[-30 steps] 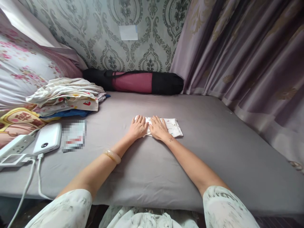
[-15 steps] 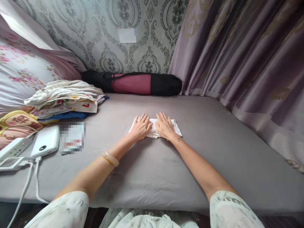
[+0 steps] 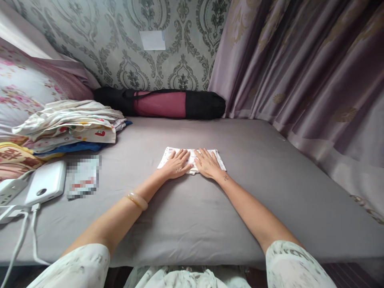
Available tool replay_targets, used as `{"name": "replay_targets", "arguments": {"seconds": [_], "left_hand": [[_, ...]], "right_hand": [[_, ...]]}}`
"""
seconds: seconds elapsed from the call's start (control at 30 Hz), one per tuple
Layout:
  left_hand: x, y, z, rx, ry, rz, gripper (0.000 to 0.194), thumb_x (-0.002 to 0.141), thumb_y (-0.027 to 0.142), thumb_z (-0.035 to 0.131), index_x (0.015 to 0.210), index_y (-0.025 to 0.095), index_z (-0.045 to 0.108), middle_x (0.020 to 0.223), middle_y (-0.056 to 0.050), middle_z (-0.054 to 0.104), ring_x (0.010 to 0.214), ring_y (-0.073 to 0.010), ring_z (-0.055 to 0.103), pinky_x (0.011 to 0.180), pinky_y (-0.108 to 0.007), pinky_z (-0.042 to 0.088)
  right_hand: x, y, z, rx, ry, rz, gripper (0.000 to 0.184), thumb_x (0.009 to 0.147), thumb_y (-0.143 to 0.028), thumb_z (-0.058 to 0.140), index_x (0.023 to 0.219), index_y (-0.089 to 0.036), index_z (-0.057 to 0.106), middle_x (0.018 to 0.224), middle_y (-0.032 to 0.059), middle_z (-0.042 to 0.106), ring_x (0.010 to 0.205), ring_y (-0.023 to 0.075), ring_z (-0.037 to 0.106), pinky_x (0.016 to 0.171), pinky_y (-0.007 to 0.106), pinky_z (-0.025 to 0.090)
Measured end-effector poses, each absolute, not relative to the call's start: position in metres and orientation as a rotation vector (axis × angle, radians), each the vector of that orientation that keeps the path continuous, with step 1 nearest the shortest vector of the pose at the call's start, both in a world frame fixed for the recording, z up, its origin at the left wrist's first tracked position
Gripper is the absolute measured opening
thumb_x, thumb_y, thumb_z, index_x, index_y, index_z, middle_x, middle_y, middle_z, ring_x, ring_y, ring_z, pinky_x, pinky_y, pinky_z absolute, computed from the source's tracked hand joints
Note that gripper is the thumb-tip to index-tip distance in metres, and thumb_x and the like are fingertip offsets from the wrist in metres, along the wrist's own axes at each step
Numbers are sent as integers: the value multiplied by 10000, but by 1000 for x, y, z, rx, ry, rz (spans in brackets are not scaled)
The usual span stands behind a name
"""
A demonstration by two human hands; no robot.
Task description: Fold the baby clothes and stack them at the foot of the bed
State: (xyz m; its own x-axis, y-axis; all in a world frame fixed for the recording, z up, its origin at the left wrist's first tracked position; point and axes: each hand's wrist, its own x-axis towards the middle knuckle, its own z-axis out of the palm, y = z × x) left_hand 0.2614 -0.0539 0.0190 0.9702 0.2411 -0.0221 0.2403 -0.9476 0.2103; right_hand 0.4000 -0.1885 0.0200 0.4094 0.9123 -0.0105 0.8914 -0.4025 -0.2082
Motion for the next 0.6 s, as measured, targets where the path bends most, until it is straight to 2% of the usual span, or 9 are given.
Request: {"name": "replay_targets", "arguments": {"seconds": [0.17,0.33,0.47,0.6], "left_hand": [[262,-47,19,2906,319,69,697,969,603,238,1520,177,265,1576,-163,290,1473,-303,216,1165,-525,184],[256,-34,18,2962,589,196,640,993,517,213,1491,128,314,1570,-180,294,1478,-301,200,1174,-556,146],[249,-27,11,2958,704,137,638,993,511,183,1477,127,344,1557,-170,329,1471,-304,220,1173,-541,162],[249,-26,5,2948,725,118,647,988,527,168,1479,144,344,1563,-152,324,1474,-293,215,1177,-516,171]], "right_hand": [[404,-189,25,-2495,-1620,257,587,1011,-419,190,1548,-191,252,1614,102,202,1488,239,140,1189,486,84],[413,-197,29,-2577,-1508,51,617,1007,-400,180,1529,-85,275,1609,142,193,1490,252,124,1197,477,48],[421,-202,21,-2675,-1437,128,660,1000,-420,171,1518,-24,272,1600,149,212,1485,254,145,1199,447,103],[423,-201,15,-2684,-1430,135,664,998,-424,164,1515,-24,282,1598,144,225,1484,250,150,1200,430,109]]}}
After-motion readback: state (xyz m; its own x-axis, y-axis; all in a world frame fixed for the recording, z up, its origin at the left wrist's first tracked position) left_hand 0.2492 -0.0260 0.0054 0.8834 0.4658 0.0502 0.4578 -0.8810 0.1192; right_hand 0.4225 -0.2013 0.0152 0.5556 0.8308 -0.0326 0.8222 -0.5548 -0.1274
